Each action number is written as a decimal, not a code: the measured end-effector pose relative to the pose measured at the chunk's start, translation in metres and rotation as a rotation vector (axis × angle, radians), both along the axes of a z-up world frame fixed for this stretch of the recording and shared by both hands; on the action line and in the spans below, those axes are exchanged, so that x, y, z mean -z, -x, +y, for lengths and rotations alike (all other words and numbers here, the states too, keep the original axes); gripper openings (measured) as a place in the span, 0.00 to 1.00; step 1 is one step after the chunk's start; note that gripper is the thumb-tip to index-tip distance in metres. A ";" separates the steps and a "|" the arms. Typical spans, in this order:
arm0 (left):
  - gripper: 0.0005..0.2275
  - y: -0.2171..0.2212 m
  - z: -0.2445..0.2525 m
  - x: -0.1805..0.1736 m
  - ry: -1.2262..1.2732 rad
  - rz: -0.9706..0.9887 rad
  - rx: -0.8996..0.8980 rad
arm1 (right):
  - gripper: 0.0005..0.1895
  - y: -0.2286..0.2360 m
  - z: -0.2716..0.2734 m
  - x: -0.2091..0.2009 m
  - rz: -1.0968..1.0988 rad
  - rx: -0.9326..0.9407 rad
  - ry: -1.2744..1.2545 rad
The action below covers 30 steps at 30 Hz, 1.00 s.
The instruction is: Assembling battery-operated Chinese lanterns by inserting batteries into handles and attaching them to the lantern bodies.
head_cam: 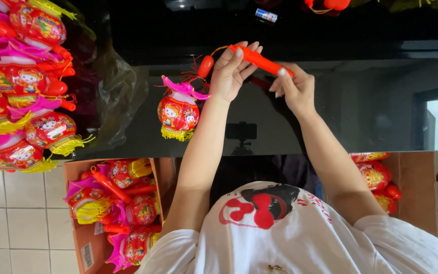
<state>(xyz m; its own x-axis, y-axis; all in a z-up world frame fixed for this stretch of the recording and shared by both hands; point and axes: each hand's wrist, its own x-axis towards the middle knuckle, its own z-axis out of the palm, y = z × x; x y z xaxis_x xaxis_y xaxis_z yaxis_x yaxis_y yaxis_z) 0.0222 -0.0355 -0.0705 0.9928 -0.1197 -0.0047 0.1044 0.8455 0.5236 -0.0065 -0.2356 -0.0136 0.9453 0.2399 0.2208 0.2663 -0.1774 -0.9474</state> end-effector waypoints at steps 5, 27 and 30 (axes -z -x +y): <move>0.13 0.001 -0.006 0.001 0.017 -0.029 -0.021 | 0.13 0.000 -0.004 0.012 -0.249 0.053 0.013; 0.12 -0.001 -0.002 -0.005 0.004 -0.049 -0.041 | 0.11 -0.003 -0.001 0.004 -0.246 0.020 0.016; 0.11 -0.001 -0.002 0.000 0.035 -0.034 -0.041 | 0.23 -0.002 -0.001 0.005 -0.012 -0.020 -0.123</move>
